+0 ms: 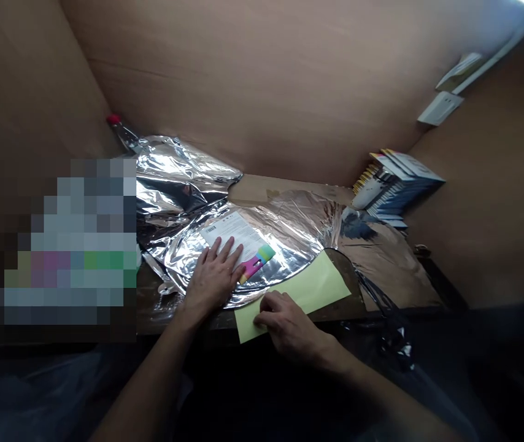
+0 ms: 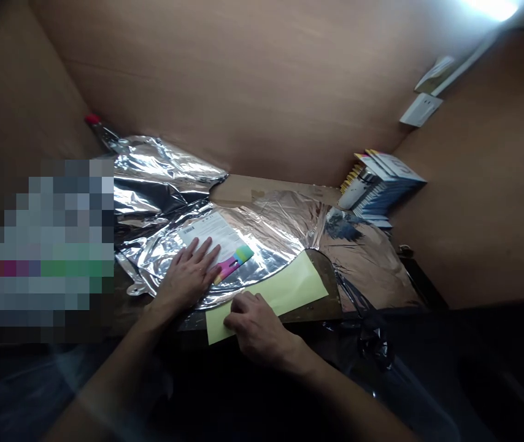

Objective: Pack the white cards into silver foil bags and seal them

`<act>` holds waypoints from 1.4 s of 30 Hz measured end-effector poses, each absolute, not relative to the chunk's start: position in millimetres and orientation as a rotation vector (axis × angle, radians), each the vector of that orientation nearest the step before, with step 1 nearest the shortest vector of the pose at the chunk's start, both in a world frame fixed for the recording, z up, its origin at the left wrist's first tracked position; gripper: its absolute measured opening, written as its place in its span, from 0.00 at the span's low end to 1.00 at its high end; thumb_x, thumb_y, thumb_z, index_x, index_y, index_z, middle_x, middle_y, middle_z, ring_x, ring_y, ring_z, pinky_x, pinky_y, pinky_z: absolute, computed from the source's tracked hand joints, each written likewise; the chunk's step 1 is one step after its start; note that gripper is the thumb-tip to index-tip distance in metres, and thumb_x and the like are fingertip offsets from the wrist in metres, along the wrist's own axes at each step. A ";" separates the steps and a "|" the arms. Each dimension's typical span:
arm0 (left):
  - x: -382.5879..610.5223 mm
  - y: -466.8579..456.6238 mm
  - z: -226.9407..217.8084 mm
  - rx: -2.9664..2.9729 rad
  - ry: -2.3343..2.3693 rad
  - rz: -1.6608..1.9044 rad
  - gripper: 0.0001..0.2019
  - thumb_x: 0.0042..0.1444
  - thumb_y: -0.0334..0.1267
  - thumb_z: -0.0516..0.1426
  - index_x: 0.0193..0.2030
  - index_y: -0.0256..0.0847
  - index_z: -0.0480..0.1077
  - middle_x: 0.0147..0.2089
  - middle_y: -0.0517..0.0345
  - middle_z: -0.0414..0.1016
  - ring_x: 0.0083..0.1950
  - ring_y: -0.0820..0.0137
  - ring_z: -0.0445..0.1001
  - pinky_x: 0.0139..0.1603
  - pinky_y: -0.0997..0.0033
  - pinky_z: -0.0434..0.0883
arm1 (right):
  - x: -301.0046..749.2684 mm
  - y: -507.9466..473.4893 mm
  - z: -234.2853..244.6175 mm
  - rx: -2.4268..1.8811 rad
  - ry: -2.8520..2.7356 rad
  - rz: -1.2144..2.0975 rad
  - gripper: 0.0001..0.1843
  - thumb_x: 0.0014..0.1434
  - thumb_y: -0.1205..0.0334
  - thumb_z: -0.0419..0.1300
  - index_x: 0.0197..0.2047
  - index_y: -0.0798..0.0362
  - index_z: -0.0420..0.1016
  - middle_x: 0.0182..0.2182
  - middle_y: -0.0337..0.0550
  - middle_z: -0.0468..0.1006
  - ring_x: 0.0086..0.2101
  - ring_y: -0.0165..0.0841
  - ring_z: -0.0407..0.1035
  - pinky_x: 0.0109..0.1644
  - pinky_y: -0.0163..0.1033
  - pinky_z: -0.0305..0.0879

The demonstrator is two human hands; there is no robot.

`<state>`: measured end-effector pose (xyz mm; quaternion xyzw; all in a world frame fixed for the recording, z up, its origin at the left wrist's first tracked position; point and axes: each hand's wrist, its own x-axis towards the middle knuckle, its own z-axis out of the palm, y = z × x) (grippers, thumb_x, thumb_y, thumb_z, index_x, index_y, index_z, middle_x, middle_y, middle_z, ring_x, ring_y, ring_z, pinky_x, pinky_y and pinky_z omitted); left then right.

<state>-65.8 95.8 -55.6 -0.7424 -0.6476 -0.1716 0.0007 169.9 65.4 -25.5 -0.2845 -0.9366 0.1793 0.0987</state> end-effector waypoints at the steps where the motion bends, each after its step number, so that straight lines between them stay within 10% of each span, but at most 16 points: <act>1: -66.2 95.9 -57.2 -2.333 -2.029 -0.555 0.27 0.73 0.53 0.45 0.74 0.50 0.61 0.80 0.54 0.54 0.81 0.49 0.47 0.75 0.39 0.54 | 170.0 66.0 -25.1 -0.838 -2.760 0.556 0.16 0.62 0.78 0.56 0.43 0.51 0.81 0.42 0.45 0.74 0.41 0.35 0.66 0.47 0.41 0.63; 20: -67.6 96.6 -58.4 -2.340 -2.008 -0.561 0.28 0.73 0.52 0.46 0.74 0.45 0.62 0.79 0.52 0.55 0.80 0.47 0.49 0.74 0.39 0.55 | 155.5 72.6 -18.6 -0.950 -2.894 0.461 0.02 0.69 0.66 0.56 0.43 0.53 0.69 0.43 0.48 0.73 0.40 0.38 0.66 0.44 0.42 0.64; 30: -75.1 93.6 -55.2 -2.476 -1.884 -0.618 0.23 0.72 0.44 0.49 0.71 0.54 0.66 0.77 0.58 0.60 0.77 0.50 0.56 0.72 0.40 0.57 | 144.5 155.4 14.1 -1.161 -2.371 1.134 0.07 0.69 0.60 0.55 0.38 0.51 0.68 0.32 0.37 0.73 0.32 0.31 0.66 0.37 0.36 0.61; 42: -74.7 95.5 -58.9 -2.452 -1.884 -0.636 0.22 0.71 0.43 0.51 0.70 0.53 0.68 0.76 0.59 0.62 0.77 0.50 0.57 0.72 0.40 0.56 | 132.7 173.1 -14.5 -1.477 -2.541 0.559 0.07 0.67 0.58 0.60 0.42 0.52 0.72 0.42 0.47 0.78 0.38 0.36 0.69 0.40 0.38 0.59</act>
